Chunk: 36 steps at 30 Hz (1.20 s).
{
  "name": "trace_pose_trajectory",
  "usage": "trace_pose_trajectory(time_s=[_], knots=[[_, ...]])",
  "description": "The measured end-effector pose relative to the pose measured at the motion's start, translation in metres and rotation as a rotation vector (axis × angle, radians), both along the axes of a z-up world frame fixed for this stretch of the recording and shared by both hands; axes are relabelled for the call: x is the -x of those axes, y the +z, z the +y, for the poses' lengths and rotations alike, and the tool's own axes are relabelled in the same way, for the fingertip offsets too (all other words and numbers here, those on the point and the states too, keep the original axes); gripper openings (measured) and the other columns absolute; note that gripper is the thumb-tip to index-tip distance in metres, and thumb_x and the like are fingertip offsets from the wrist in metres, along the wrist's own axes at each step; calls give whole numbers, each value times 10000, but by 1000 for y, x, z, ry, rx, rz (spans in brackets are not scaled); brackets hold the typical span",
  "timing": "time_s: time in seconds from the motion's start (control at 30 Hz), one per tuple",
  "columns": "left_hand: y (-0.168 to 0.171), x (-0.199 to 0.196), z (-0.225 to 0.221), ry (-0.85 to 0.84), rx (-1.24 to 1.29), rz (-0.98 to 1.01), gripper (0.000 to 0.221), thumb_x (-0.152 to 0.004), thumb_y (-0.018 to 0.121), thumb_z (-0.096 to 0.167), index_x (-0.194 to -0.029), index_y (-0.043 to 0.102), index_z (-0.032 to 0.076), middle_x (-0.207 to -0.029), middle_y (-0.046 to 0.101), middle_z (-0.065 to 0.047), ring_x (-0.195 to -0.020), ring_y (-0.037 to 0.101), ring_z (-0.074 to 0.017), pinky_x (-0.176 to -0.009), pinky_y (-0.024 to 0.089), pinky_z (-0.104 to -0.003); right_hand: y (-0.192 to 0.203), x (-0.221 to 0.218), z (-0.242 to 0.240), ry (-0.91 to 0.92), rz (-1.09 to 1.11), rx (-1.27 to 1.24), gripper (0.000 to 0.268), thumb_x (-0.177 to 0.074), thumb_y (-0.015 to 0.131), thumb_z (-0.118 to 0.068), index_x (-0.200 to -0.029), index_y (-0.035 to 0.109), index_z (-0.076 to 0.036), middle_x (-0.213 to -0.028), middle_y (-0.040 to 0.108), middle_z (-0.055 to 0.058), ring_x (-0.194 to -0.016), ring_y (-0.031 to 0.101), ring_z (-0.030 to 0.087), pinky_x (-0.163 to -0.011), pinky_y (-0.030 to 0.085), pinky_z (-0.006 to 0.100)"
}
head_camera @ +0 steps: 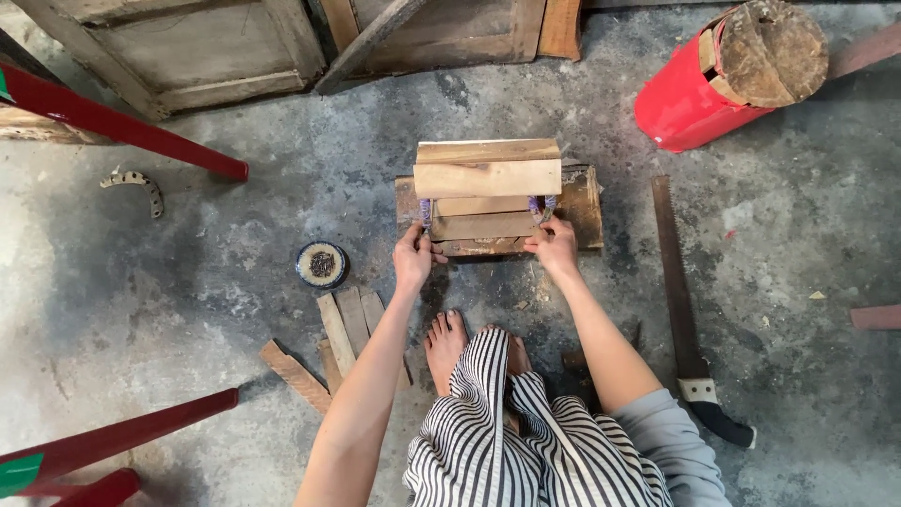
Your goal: The person is assembling a wooden object on the floor, fitting small slats into a base and then positioning a larger wooden block, using a hammer to secure the parts.
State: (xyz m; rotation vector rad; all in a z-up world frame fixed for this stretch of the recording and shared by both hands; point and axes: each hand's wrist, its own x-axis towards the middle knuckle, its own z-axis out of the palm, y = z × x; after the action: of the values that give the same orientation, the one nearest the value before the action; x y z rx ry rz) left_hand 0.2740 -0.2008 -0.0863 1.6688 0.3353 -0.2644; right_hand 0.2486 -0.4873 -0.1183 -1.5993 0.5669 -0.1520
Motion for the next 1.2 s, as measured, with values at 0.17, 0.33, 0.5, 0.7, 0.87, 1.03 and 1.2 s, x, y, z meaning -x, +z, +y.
trace_pose_trajectory(time_s=[0.17,0.33,0.5,0.7,0.87,1.03,1.2], knots=[[2,-3,5,-25,88,55,429,-1071,373,77,-1482,467,-6,-828,733,-245,-687,774,-314,-581,633,-321,2,-3,-5,68,80,98,215,-986,514,-5,-1111,599,147,-907,554,230,-645,713,373,-571,656,383],[-7,-5,11,-72,109,67,447,-1070,355,72,-1504,450,30,-866,744,-245,-735,785,-313,-617,639,-313,6,-1,-7,126,137,249,184,-947,586,-55,-1095,651,33,-694,697,136,-512,713,213,-438,575,282],[-5,-4,11,-87,104,81,469,-1065,365,76,-1528,416,22,-904,752,-233,-755,790,-290,-638,636,-301,16,0,-4,134,115,192,212,-958,559,-36,-1123,626,77,-721,687,161,-513,694,195,-464,556,257],[20,-11,19,-30,187,177,472,-1071,373,100,-1538,423,47,-928,722,-257,-751,777,-330,-591,654,-346,35,-3,-20,65,178,-155,432,-1057,470,-44,-1475,427,54,-1108,618,166,-811,732,205,-645,655,283],[2,-31,27,52,200,230,412,-1070,518,228,-1443,540,54,-938,730,-189,-771,778,-270,-609,695,-365,32,-16,-37,17,309,-320,382,-1068,560,-293,-1392,554,-90,-1049,693,113,-788,750,212,-652,680,350],[-5,-38,25,127,222,308,431,-1028,628,260,-1404,583,54,-961,705,-160,-787,775,-271,-628,702,-390,28,-20,-44,9,404,-289,365,-1024,649,-425,-1272,633,-158,-1015,733,89,-773,750,214,-651,677,396],[-37,-49,33,151,199,298,331,-925,782,247,-1154,714,17,-892,729,-157,-718,766,-250,-586,686,-398,24,-22,-53,18,463,-239,331,-962,729,-450,-1132,673,-171,-879,715,38,-716,748,209,-584,653,384]])
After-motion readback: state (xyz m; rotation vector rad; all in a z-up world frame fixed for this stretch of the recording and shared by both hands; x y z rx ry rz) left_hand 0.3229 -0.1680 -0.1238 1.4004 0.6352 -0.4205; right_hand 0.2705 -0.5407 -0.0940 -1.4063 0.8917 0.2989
